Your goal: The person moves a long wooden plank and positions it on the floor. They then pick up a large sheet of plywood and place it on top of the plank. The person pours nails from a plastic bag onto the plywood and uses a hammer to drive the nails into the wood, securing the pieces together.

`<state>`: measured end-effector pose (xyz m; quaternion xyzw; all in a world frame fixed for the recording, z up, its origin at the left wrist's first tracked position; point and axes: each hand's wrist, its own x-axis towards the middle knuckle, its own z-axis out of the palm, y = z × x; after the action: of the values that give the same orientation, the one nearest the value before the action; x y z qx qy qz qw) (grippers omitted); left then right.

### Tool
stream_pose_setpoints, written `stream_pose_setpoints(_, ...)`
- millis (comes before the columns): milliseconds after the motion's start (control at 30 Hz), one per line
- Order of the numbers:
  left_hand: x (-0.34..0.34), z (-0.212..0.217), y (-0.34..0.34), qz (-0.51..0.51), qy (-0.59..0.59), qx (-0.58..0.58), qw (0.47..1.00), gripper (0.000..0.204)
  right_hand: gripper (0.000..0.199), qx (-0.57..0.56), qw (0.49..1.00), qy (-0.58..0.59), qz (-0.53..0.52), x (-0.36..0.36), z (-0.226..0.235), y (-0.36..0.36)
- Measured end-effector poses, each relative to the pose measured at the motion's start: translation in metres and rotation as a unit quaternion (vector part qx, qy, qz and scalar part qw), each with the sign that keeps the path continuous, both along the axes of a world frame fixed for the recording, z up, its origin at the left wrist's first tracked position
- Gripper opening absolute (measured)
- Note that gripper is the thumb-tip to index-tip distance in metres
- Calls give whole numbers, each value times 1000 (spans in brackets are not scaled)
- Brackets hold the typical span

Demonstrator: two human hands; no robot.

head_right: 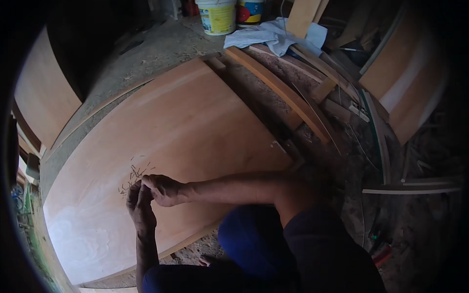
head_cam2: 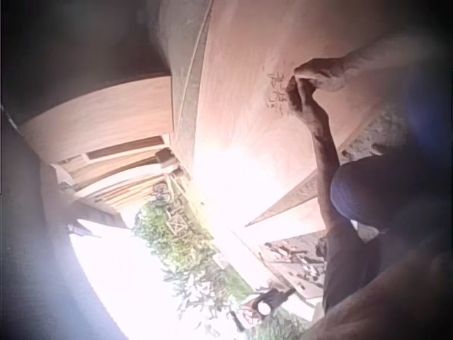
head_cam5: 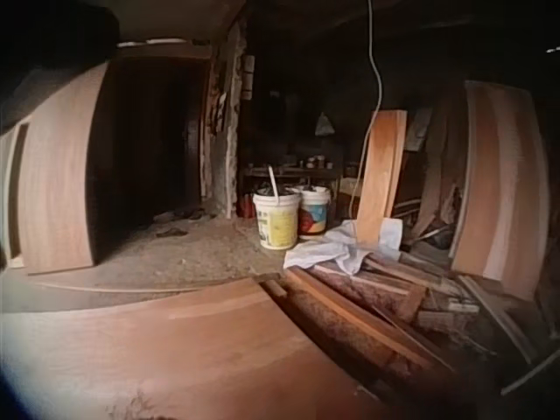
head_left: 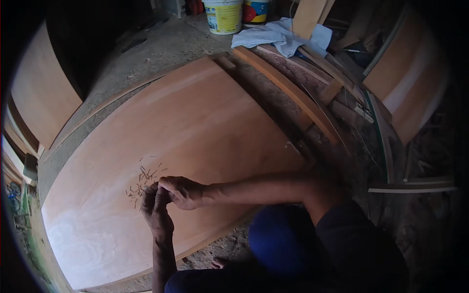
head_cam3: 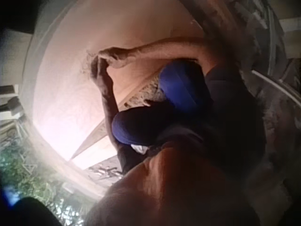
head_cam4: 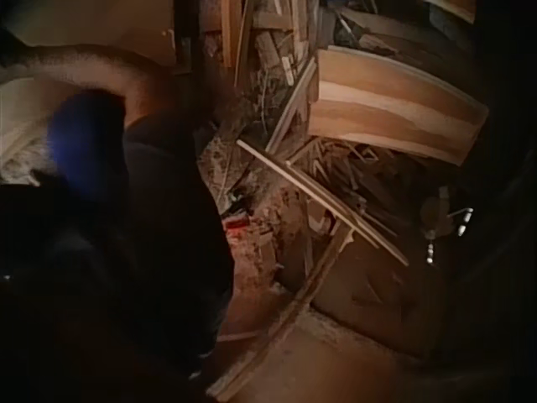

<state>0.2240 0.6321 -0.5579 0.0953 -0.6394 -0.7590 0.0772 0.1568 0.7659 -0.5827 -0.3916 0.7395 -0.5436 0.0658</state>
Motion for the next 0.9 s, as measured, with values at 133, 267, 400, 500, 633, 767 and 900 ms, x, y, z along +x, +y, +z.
stream_pose_setpoints(133,-30,23,59,-142,-33,91,985,12,21,-99,964,-218,-119,8,27,81)
stream_pose_setpoints(267,-46,26,94,-236,-108,55,964,7,23,-172,936,-242,-188,24,21,133)
stream_pose_setpoints(400,-61,39,140,-258,-135,-88,952,8,25,-181,925,-247,-225,25,15,176)
stream_pose_setpoints(500,-70,42,184,-279,-94,-130,947,8,28,-137,935,-188,-268,45,17,230)
stream_pose_setpoints(633,-93,34,220,-339,-133,-159,918,10,19,-29,925,-118,-361,125,-9,336)
stream_pose_setpoints(767,-98,11,222,-301,-165,-175,923,14,21,185,879,-214,-383,224,-22,409)
stream_pose_setpoints(900,-102,-13,222,-277,-182,-223,917,16,26,340,851,-82,-391,298,-69,423)
